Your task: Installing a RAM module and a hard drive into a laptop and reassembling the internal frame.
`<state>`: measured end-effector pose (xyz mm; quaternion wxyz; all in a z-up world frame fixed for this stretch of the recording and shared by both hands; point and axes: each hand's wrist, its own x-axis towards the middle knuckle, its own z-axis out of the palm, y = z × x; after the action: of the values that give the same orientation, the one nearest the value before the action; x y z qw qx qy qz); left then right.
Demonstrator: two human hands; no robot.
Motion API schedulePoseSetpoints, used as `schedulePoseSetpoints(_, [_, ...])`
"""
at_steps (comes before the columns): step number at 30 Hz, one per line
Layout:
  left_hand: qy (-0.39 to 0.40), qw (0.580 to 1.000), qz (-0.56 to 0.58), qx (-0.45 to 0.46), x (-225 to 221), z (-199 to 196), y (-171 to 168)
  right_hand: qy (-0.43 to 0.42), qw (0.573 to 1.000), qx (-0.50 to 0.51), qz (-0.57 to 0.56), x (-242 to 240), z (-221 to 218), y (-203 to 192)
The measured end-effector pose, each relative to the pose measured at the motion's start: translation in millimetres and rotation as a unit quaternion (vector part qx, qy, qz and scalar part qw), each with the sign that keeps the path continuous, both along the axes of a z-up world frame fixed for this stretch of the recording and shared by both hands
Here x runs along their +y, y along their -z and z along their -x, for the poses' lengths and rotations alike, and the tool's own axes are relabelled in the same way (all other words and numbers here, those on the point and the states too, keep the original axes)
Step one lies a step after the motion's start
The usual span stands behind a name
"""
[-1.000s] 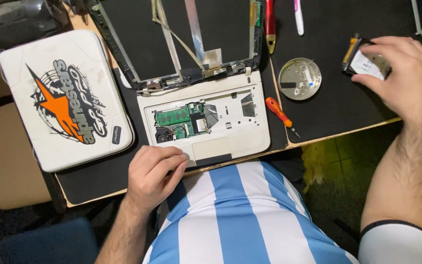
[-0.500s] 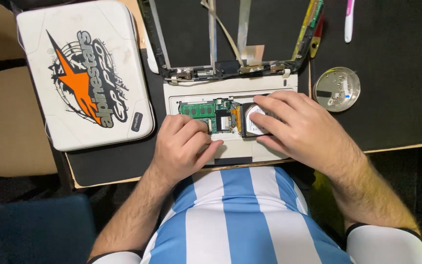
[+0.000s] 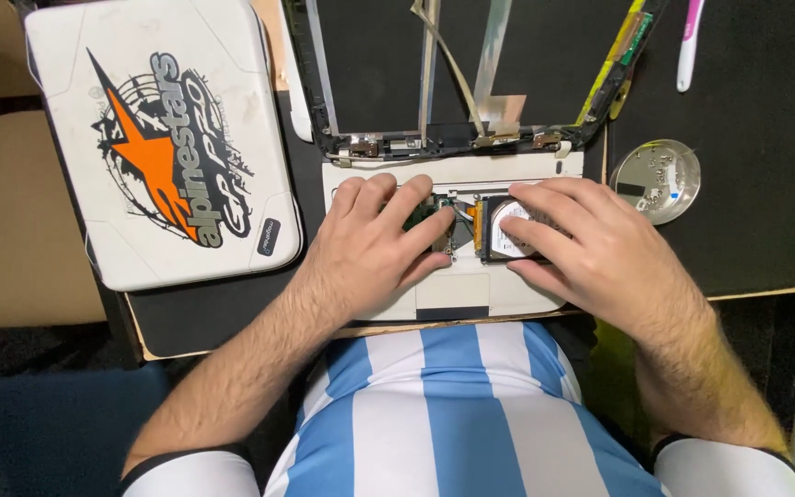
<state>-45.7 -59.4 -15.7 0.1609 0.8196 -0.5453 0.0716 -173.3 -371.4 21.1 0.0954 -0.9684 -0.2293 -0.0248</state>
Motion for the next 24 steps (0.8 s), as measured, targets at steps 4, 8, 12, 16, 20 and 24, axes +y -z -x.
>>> schedulePoseSetpoints(4, [0.035,0.998,0.006,-0.051,-8,-13,-10,-0.001,1.000,-0.001,0.003,-2,0,2])
schedulePoseSetpoints(8, [0.063,0.993,0.027,-0.095,-13,-24,-7,-0.004,1.000,0.006,-0.001,-4,0,5])
schedulePoseSetpoints(12, [0.100,0.985,0.055,-0.133,-18,-32,-10,-0.019,1.000,0.004,-0.010,-4,-4,6])
schedulePoseSetpoints(16, [0.102,0.984,0.051,-0.140,-20,-33,-7,-0.017,1.000,0.009,0.000,0,-7,5])
schedulePoseSetpoints(20, [0.095,0.984,0.056,-0.141,-17,-34,-6,-0.025,1.000,-0.006,0.011,4,-11,1])
schedulePoseSetpoints(24, [0.075,0.985,0.063,-0.142,-9,-32,-6,-0.030,1.000,-0.003,0.010,6,-13,0])
